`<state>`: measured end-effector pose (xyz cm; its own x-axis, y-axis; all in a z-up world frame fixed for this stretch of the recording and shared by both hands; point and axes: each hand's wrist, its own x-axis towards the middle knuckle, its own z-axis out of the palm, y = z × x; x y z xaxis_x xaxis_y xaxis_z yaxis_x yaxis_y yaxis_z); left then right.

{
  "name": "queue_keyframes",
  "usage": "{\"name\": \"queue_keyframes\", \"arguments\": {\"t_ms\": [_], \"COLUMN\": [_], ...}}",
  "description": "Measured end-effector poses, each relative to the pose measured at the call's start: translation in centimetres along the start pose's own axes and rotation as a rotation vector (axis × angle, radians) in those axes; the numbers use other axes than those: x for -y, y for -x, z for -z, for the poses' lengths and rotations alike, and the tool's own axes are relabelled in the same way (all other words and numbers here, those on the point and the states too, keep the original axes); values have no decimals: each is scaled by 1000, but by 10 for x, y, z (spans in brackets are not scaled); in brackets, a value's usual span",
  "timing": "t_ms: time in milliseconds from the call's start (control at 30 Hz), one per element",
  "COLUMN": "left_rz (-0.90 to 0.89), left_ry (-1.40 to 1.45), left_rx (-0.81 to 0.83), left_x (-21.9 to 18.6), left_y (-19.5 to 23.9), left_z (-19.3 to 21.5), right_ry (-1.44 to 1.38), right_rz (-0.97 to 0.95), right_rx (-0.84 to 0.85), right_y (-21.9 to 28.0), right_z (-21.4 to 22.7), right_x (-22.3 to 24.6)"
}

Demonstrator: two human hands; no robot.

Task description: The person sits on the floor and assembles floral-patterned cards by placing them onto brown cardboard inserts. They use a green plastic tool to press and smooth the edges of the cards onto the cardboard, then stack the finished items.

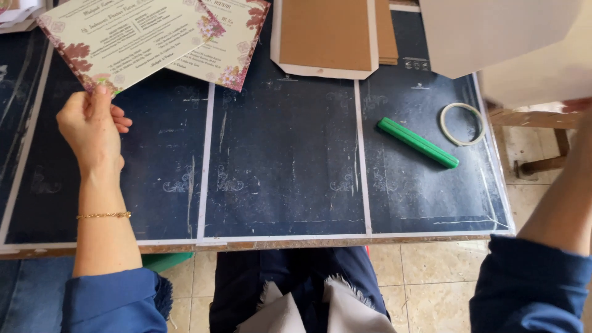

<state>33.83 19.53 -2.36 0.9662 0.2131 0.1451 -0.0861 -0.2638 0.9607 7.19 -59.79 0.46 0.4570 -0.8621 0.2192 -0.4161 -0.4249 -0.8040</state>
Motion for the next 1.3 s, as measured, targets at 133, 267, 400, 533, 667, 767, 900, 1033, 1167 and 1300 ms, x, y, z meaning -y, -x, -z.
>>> {"name": "queue_keyframes", "arguments": {"t_ms": [133, 267, 400, 533, 667, 767, 900, 1033, 1167, 1300], "left_rz": [-49, -61, -90, -117, -146, -163, -186, 36, -8, -80], "left_ry": [-1, -18, -69, -129, -137, -128, -95, -168, -197, -132], "left_rx": [2, 13, 23, 36, 56, 67, 73, 123, 115, 102], "left_x": [14, 10, 3, -2, -1, 4, 28, 51, 43, 34], "left_y": [-7, -1, 5, 9, 7, 5, -4, -20, -12, -10], "left_z": [-2, -3, -3, -3, -2, -1, 0, -1, 0, -2], "right_ry": [-428, -754, -1153, -1253, -1153, -1156, -1222, -1179, -1091, -1031], "right_rz": [-91, -153, -243, -327, -459, -448, -476, -537, -492, -576], "right_rx": [-331, -596, -840, -767, -616, -540, -449, -322, -271, -301], "right_y": [17, 34, 72, 109, 136, 153, 160, 185, 175, 150], "right_z": [33, 56, 35, -5, -32, -37, -47, -55, -50, -35], "right_x": [-18, -36, 26, 101, 134, 155, 119, 118, 105, 101]}}
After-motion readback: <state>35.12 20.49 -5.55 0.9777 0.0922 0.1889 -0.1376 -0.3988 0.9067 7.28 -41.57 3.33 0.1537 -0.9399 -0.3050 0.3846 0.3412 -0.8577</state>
